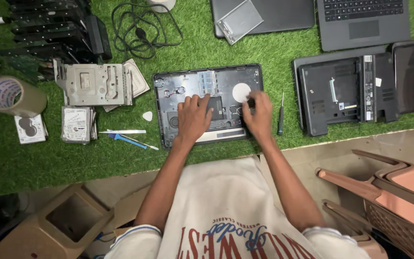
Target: The person works at a bench on a laptop with its bottom cover removed, prying and lifting internal components including a battery, RAM module and other parts out of the chassis by hand and with a small pry tool and screwdriver. They set removed parts aside on the bench and at the end lift and reposition the laptop chassis.
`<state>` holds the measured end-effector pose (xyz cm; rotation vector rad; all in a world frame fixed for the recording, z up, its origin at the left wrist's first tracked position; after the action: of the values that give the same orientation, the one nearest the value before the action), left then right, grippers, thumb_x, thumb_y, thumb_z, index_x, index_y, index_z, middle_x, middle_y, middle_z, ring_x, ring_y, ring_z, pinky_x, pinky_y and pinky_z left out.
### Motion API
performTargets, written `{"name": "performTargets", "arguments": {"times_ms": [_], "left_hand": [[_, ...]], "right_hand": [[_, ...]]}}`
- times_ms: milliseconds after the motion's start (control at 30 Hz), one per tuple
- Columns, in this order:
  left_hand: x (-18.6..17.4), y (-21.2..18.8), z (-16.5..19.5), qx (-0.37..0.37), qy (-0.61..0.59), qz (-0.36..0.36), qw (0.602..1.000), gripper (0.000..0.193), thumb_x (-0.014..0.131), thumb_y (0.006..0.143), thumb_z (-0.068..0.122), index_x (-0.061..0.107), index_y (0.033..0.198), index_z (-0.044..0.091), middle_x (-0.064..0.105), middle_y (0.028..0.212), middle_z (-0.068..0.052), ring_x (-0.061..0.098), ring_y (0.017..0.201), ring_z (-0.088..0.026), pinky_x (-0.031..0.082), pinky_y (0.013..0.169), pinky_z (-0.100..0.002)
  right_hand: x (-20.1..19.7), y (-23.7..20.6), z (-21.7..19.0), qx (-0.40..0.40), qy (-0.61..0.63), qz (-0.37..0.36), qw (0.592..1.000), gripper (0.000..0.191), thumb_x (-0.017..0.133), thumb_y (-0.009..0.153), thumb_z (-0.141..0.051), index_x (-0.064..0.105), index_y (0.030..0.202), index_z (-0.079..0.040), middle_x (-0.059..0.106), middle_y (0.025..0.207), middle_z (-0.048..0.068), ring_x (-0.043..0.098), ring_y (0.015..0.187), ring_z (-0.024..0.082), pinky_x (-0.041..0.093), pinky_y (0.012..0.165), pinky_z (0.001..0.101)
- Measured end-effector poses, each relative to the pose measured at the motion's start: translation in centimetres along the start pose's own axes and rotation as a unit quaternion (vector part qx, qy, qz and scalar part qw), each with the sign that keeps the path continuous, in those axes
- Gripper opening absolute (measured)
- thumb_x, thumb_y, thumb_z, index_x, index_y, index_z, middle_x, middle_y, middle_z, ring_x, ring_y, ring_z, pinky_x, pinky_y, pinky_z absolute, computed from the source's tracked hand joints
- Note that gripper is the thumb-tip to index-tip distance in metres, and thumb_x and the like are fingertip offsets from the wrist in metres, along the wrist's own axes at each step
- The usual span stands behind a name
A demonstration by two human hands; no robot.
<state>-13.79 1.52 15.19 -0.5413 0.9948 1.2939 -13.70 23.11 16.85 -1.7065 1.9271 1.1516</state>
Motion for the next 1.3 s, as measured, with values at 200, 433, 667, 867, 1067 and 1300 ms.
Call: {"name": "performTargets", "arguments": {"times_ms": [200, 433, 667, 867, 1067, 1300], "left_hand": [[0.6, 0.0, -0.1, 0.008, 0.029, -0.025, 0.999, 0.053, 0.073, 0.088, 0.028, 0.061, 0.134, 0.008, 0.061, 0.107, -0.012, 0.056, 0.099, -0.030, 0.041, 0.080, -0.048], [1.0, 1.6, -1.1, 0.016, 0.048, -0.027, 0.998, 0.034, 0.072, 0.088, 0.023, 0.064, 0.116, 0.005, 0.066, 0.099, -0.012, 0.061, 0.095, -0.031, 0.044, 0.077, -0.048], [1.8, 4.7, -2.5, 0.030, 0.075, -0.042, 0.996, 0.022, 0.067, 0.082, 0.009, 0.065, 0.104, 0.006, 0.070, 0.098, -0.012, 0.065, 0.093, -0.031, 0.049, 0.077, -0.047], [2.1, 6.0, -3.2, 0.036, 0.085, -0.051, 0.994, 0.023, 0.066, 0.078, 0.004, 0.066, 0.101, 0.005, 0.070, 0.095, -0.013, 0.067, 0.092, -0.031, 0.051, 0.076, -0.046], [2.5, 6.0, -3.4, 0.033, 0.097, -0.050, 0.994, 0.020, 0.065, 0.079, 0.005, 0.067, 0.099, 0.007, 0.071, 0.093, -0.012, 0.068, 0.091, -0.029, 0.051, 0.075, -0.044], [2.7, 5.9, -3.5, 0.030, 0.113, -0.047, 0.992, 0.015, 0.065, 0.082, 0.008, 0.067, 0.097, 0.008, 0.071, 0.093, -0.011, 0.068, 0.092, -0.028, 0.051, 0.076, -0.044]], "right_hand": [[4.6, 7.6, 0.2, -0.039, 0.043, -0.137, 0.989, 0.024, 0.071, 0.090, -0.010, 0.062, 0.111, -0.001, 0.065, 0.108, 0.021, 0.062, 0.104, 0.041, 0.049, 0.093, 0.0458], [10.2, 13.7, -0.1, -0.083, 0.017, -0.281, 0.956, 0.027, 0.076, 0.087, -0.013, 0.060, 0.105, -0.002, 0.069, 0.099, 0.023, 0.065, 0.096, 0.045, 0.051, 0.085, 0.0497], [13.2, 16.3, -0.5, -0.055, 0.042, -0.343, 0.937, 0.032, 0.076, 0.084, -0.012, 0.055, 0.105, 0.000, 0.068, 0.089, 0.023, 0.067, 0.088, 0.045, 0.053, 0.079, 0.0486], [14.4, 17.7, -0.8, -0.027, -0.008, -0.395, 0.918, 0.031, 0.074, 0.083, -0.013, 0.055, 0.104, -0.002, 0.069, 0.087, 0.021, 0.069, 0.084, 0.041, 0.054, 0.078, 0.0480], [14.7, 18.1, -2.3, -0.105, -0.025, -0.410, 0.906, 0.030, 0.074, 0.085, -0.011, 0.054, 0.105, 0.000, 0.068, 0.086, 0.026, 0.068, 0.084, 0.046, 0.054, 0.075, 0.0510], [15.8, 17.9, -3.1, -0.138, -0.118, -0.448, 0.876, 0.042, 0.076, 0.084, -0.014, 0.052, 0.117, 0.000, 0.067, 0.083, 0.030, 0.066, 0.083, 0.051, 0.054, 0.076, 0.0544]]}}
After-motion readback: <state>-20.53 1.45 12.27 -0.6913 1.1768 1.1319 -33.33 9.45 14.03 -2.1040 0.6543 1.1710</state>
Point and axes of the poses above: each hand's wrist, its own y-axis towards the middle knuckle, its own x-axis out of the palm, z = x × y, the point moved 6 cm from there along y, towards the middle knuckle
